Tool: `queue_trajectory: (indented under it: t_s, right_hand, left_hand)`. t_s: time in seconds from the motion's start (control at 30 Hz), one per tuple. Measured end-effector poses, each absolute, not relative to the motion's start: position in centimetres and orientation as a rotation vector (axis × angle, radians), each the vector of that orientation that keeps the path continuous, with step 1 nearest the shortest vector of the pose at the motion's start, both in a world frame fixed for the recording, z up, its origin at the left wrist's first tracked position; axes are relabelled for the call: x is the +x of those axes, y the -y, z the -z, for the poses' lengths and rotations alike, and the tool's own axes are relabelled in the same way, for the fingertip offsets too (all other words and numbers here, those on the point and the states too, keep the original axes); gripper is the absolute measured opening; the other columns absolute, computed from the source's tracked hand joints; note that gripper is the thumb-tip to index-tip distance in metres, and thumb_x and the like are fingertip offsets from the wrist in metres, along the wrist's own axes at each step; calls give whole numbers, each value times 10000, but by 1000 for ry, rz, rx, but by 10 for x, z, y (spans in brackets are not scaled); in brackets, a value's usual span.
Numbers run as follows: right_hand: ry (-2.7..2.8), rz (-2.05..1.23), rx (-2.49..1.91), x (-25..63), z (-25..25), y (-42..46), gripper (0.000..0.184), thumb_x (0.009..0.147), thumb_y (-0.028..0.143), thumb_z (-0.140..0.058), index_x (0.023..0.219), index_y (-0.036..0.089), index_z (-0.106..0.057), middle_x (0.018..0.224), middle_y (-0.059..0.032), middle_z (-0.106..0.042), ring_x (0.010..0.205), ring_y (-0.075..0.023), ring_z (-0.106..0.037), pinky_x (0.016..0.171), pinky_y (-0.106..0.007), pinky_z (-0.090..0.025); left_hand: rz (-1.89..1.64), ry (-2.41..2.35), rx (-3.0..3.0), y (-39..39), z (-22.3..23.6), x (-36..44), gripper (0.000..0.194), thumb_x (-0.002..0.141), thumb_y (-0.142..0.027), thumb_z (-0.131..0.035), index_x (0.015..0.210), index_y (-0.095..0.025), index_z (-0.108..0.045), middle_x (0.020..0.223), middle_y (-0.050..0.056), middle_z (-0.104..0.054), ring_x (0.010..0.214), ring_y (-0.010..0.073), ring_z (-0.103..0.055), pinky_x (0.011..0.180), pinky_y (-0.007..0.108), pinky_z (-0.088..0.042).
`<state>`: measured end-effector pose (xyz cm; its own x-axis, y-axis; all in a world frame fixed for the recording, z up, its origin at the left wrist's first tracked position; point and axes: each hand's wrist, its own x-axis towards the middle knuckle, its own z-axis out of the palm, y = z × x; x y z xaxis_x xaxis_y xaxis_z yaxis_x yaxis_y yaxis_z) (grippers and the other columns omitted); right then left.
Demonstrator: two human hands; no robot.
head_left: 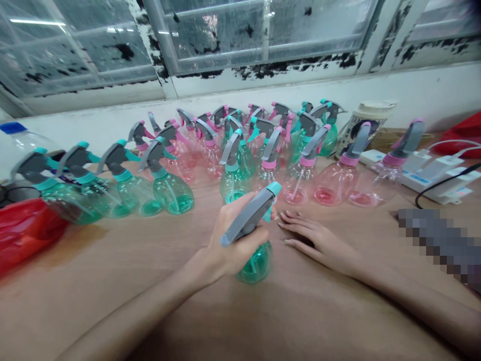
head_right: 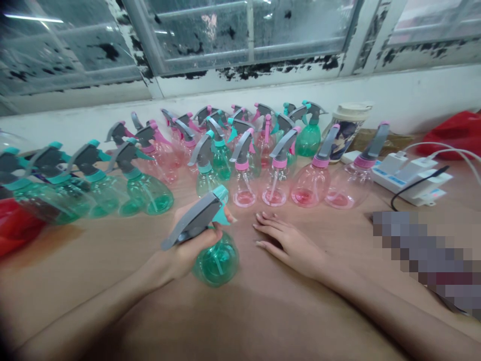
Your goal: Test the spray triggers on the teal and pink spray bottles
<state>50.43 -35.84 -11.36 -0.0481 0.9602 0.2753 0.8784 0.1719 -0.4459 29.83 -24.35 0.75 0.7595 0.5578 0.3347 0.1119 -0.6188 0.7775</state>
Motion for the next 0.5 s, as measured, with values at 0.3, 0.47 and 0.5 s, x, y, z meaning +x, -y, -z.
queue_trajectory:
  t_s: [0.3,0.47,0.5]
  right_hand:
    - [1949,-235,-1719,505,114,358,450,981,440,-457,1377,241,-536,1483,-63,-482,1392,-252,-400,1154,-494,-339]
    - [1952,-232,-1716,505,114,358,444,987,437,-443,1375,244,-538,1471,-59,-497,1397,-249,-392,1156,-490,-333]
    - [1950,-230,-1715,505,114,358,446,986,438,-446,1377,243,-536,1472,-60,-497,1398,-250,-390,1156,-491,-333]
  left_hand:
    - [-766,-444,2151,244,-3,302,57,723,-218,-503,778,-228,-505,691,-22,-554,631,149,-541,580,273,-425]
    - [-827,-461,2213,247,-1,302,29,748,-213,-495,732,-226,-475,643,-38,-506,586,133,-503,555,267,-402]
    - [-834,-469,2226,247,-1,303,37,751,-213,-497,724,-225,-476,638,-39,-504,579,130,-499,551,266,-403]
